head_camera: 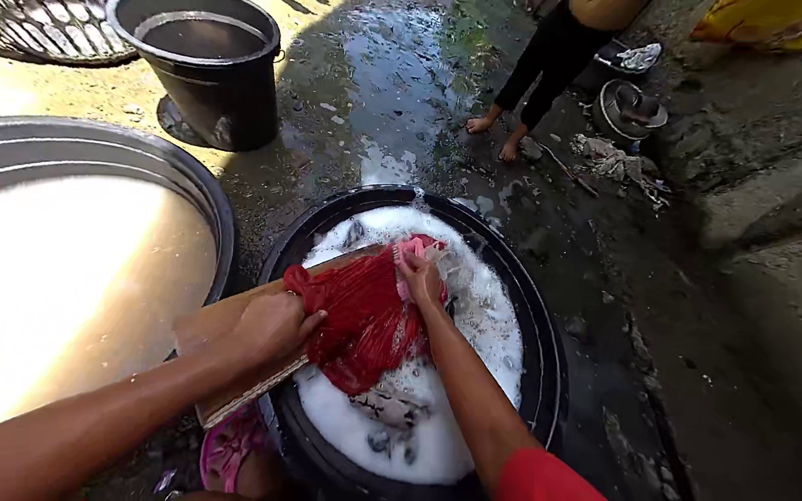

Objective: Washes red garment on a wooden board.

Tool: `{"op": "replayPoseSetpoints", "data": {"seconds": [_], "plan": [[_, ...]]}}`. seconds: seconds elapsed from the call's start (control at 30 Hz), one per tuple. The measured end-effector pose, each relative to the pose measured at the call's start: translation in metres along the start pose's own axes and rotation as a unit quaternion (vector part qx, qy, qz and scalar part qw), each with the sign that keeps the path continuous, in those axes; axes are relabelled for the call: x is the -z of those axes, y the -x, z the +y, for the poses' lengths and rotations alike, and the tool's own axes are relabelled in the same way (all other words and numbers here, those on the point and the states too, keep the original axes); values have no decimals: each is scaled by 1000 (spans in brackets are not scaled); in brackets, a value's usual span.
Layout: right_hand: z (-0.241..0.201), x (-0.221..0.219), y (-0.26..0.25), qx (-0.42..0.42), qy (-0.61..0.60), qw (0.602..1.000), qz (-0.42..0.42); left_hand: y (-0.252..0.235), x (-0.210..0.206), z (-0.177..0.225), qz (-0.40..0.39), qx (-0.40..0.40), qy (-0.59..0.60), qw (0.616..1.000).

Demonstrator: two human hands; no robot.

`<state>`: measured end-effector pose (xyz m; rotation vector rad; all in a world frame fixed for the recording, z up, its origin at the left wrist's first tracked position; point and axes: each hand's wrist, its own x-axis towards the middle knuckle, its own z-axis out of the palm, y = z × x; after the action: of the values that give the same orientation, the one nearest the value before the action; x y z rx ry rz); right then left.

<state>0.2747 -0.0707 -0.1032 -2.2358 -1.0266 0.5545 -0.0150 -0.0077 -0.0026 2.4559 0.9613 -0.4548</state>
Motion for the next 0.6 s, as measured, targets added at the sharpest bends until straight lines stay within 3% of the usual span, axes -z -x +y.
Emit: {"op": "replayPoseSetpoints", "data": {"seconds": [0.07, 0.13, 0.2, 0.27, 0.33, 0.37, 0.4, 0.47, 0.53, 0.6], "plan": [[5, 4, -6, -19, -66, 998, 5, 9, 24, 15, -31, 6, 137, 990], [5, 12, 3, -34, -208, 977, 27, 22, 47, 31, -57, 12, 307, 950], [-5, 40, 11, -62, -372, 925, 54, 34, 70, 40, -67, -7, 524, 849], [-16, 81, 3, -32, -509, 857, 74, 33, 87, 35, -49, -81, 706, 702], [-19, 115, -15, 40, -617, 783, 65, 19, 87, 28, 8, -100, 809, 578], [-20, 124, -24, 70, -630, 770, 71, 6, 77, 29, 46, -67, 837, 541], [-22, 129, -31, 92, -612, 780, 90, -8, 59, 31, 61, -15, 840, 539], [-23, 127, -40, 107, -493, 848, 165, -33, 14, 37, -1, 71, 796, 601], [-9, 120, -33, 113, -313, 923, 191, -57, -16, 48, -22, 107, 720, 685], [27, 103, -15, 90, -139, 960, 224, -78, -24, 52, 26, 110, 667, 736]]}}
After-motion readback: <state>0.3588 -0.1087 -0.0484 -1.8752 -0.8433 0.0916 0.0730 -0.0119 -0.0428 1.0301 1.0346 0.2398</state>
